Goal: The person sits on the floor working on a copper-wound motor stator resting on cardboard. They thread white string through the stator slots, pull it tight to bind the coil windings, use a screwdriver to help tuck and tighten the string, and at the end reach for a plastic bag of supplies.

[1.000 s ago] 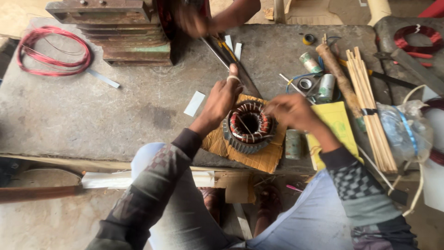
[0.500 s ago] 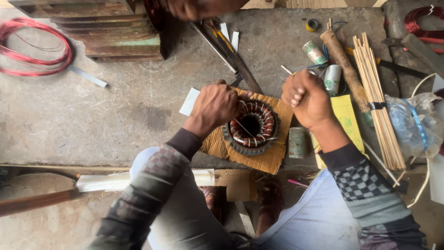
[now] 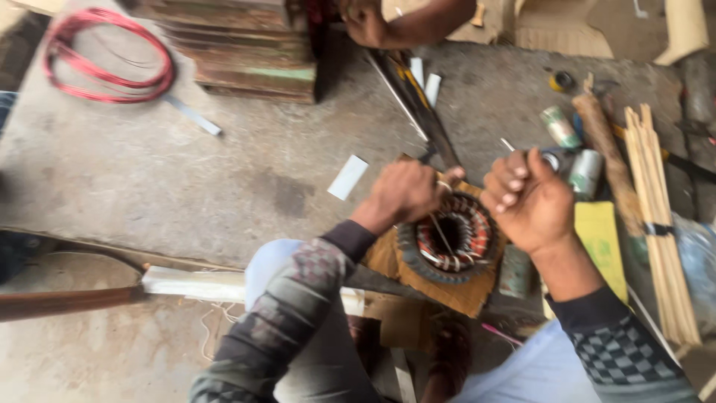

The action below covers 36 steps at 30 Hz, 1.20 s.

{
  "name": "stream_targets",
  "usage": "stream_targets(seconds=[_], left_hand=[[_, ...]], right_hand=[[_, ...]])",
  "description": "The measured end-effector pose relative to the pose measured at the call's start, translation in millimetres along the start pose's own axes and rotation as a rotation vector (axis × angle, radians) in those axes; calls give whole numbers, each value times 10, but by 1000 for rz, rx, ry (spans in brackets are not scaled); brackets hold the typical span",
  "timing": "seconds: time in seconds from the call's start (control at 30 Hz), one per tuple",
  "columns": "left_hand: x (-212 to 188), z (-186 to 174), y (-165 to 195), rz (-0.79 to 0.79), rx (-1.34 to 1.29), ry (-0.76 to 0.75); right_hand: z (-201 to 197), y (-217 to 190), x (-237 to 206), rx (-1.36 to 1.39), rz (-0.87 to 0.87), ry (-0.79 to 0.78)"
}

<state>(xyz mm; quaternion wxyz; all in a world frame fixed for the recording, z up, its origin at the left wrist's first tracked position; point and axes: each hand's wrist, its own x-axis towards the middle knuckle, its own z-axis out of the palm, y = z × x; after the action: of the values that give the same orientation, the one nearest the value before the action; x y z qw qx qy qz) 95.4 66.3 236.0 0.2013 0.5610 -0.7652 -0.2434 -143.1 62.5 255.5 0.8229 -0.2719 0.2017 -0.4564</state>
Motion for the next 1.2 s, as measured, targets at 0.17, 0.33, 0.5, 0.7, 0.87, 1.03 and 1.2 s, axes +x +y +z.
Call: stream_targets(seconds=[0.17, 0.33, 0.5, 0.7, 0.87, 1.03, 1.2], left_hand=[[-38, 3, -172, 9, -62, -69], [9, -24, -241, 23, -104, -137], [-9, 8, -178, 10, -59, -112], [3, -44, -109, -123, -157, -162], [95, -106, -139, -234, -336, -225], [47, -186, -152, -332, -541, -240], [-47, -346, -117, -278, -604, -8]], right_hand=[[223, 303, 194, -173, 17, -15], [196, 381, 192, -175, 17, -30], [41, 377, 191, -126, 0, 5], [32, 363, 196, -115, -51, 15], [51, 398, 137, -184, -76, 40], [52, 386, 105, -180, -85, 45], [216, 467, 84, -924, -131, -68]])
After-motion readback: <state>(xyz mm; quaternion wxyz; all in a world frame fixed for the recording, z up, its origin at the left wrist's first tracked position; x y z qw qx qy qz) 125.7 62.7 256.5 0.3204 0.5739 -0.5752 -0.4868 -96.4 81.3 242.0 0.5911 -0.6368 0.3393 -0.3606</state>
